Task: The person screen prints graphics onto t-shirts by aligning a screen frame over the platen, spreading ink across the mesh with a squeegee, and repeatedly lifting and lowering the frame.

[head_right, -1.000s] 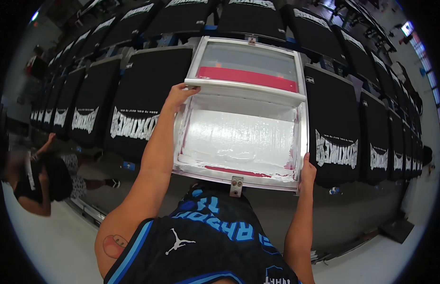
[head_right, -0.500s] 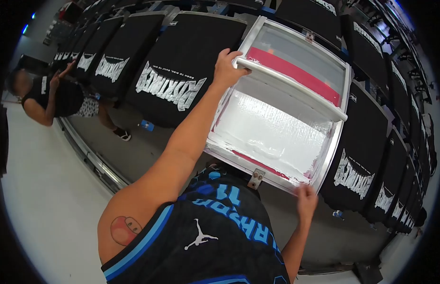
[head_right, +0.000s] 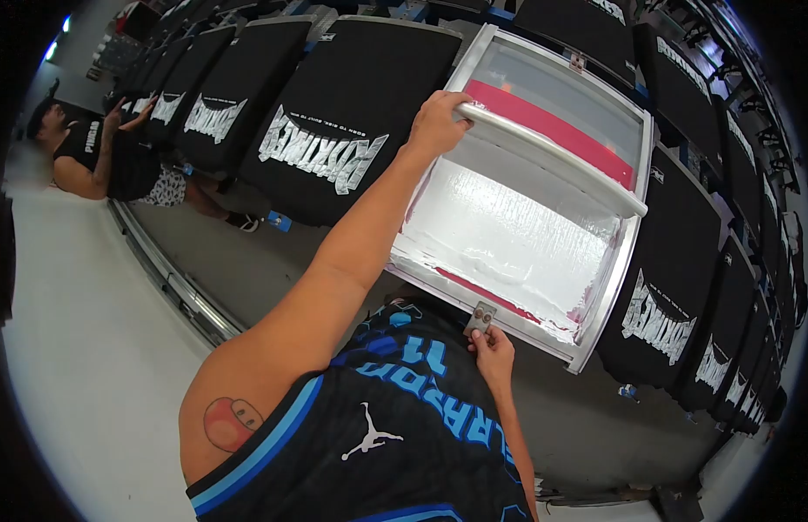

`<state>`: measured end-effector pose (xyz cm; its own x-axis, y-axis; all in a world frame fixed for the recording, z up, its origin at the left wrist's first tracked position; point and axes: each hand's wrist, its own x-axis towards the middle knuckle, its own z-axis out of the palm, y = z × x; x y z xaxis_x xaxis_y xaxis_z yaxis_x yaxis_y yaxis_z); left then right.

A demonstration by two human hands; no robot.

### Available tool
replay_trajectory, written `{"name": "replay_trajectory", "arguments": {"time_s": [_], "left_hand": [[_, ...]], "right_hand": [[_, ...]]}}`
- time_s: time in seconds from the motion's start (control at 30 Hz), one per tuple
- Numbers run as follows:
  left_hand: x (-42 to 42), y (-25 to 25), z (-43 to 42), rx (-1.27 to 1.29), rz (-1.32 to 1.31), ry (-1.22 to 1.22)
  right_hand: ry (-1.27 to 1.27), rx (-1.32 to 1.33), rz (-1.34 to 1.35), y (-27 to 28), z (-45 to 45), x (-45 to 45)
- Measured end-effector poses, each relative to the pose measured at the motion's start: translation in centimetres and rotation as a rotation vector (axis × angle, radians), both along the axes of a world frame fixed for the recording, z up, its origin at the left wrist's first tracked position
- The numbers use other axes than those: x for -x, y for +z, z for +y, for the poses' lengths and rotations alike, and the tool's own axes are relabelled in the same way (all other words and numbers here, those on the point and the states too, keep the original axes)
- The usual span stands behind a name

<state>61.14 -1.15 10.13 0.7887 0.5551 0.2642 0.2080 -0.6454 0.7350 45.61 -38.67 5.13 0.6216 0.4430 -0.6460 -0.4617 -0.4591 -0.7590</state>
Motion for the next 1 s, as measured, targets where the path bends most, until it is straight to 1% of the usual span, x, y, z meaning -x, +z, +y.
{"name": "replay_trajectory", "arguments": {"time_s": [0.07,0.17,0.27,0.33,0.4,0.43,0.57,0.63,0.7,0.77,0.83,0.93,1.0], "left_hand": [[0.4,-0.2,0.4,0.006,0.003,-0.016],[0.1,-0.1,0.7,0.023,0.02,-0.041],[-0.2,0.2,1.1,0.037,0.038,-0.062],[-0.8,-0.5,1.7,0.022,0.04,-0.074],[-1.2,-0.6,1.8,0.042,0.044,-0.092],[-1.4,-0.6,1.9,0.047,0.043,-0.092],[-1.2,-0.1,2.0,0.055,0.01,-0.109],[-1.2,0.0,2.0,0.065,0.015,-0.106],[-1.4,-0.4,2.3,-0.012,0.009,-0.104],[-1.4,-0.8,2.5,-0.072,-0.009,-0.137],[-1.1,-0.5,2.4,-0.065,0.01,-0.133],[-0.6,0.8,2.0,-0.042,0.029,-0.165],[-0.6,1.2,2.0,-0.057,0.192,-0.204]], "right_hand": [[-0.129,-0.092,0.027,-0.2,0.3,0.5],[-0.112,-0.082,0.119,0.7,0.2,-0.3],[-0.13,-0.038,0.163,1.2,0.4,-0.4],[-0.133,-0.028,0.171,1.2,0.7,-0.6],[-0.141,-0.017,0.173,0.9,0.2,-0.6],[-0.111,-0.012,0.161,0.4,-0.1,-0.7],[-0.015,0.035,0.099,0.9,0.2,-0.9],[-0.005,0.031,0.091,0.4,0.0,-0.9],[-0.01,0.032,0.082,0.2,0.1,-0.7],[-0.042,-0.05,0.098,0.5,0.1,-0.4],[-0.07,-0.029,0.109,0.5,-0.2,-0.4],[-0.035,-0.081,0.129,0.2,-0.2,-0.8],[0.304,0.216,-0.003,2.6,0.5,-2.7]]}}
